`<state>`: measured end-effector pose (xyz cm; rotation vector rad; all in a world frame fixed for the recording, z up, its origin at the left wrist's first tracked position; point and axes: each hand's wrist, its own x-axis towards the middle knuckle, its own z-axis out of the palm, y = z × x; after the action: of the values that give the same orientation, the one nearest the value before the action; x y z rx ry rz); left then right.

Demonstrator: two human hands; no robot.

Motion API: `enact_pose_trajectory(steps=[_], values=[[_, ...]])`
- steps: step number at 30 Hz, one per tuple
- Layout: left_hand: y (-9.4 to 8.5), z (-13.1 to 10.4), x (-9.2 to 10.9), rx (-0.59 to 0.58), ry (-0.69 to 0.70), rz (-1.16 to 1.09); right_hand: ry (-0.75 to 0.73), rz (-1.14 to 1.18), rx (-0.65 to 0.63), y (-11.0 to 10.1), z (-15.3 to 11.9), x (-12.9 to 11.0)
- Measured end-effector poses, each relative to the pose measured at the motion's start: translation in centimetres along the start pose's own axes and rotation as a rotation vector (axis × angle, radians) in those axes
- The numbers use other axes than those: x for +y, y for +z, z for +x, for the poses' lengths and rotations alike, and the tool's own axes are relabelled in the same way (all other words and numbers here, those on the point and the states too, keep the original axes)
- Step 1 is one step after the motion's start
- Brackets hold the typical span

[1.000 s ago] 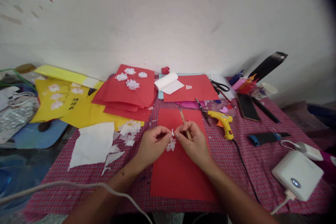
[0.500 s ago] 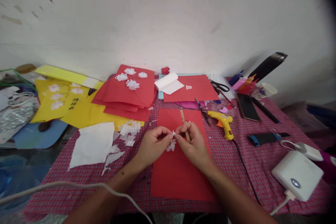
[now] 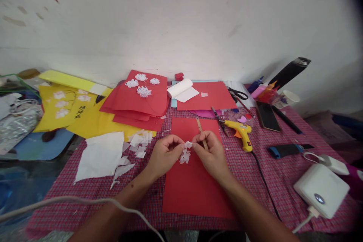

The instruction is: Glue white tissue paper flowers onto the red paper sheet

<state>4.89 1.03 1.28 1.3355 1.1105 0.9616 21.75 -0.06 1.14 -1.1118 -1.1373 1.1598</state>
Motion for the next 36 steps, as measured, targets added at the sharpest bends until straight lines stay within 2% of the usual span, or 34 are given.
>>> enact_pose_trajectory(steps=[9,15,22,27,36], values=[[0.1,0.0,0.3,-0.016,-0.013,-0.112,0.020,0.045,-0.010,-0.2,0.0,-0.2],[0.3,-0.2,-0.1,-0.144,0.019,-0.139,0.040,0.118,-0.065,0.2,-0.2,0.0],[0.1,-0.2,0.5,-0.045,-0.039,-0.046,0.023,0.101,-0.039,-0.1,-0.1,0.2],[0.0,0.1,0.2,0.008,-0.078,-0.113,0.011,0.100,0.012,-0.4,0.1,0.3],[0.1,0.6,-0.7,0.074,-0.114,-0.338,0.006,0.082,0.027,-0.7,0.4,0.5]])
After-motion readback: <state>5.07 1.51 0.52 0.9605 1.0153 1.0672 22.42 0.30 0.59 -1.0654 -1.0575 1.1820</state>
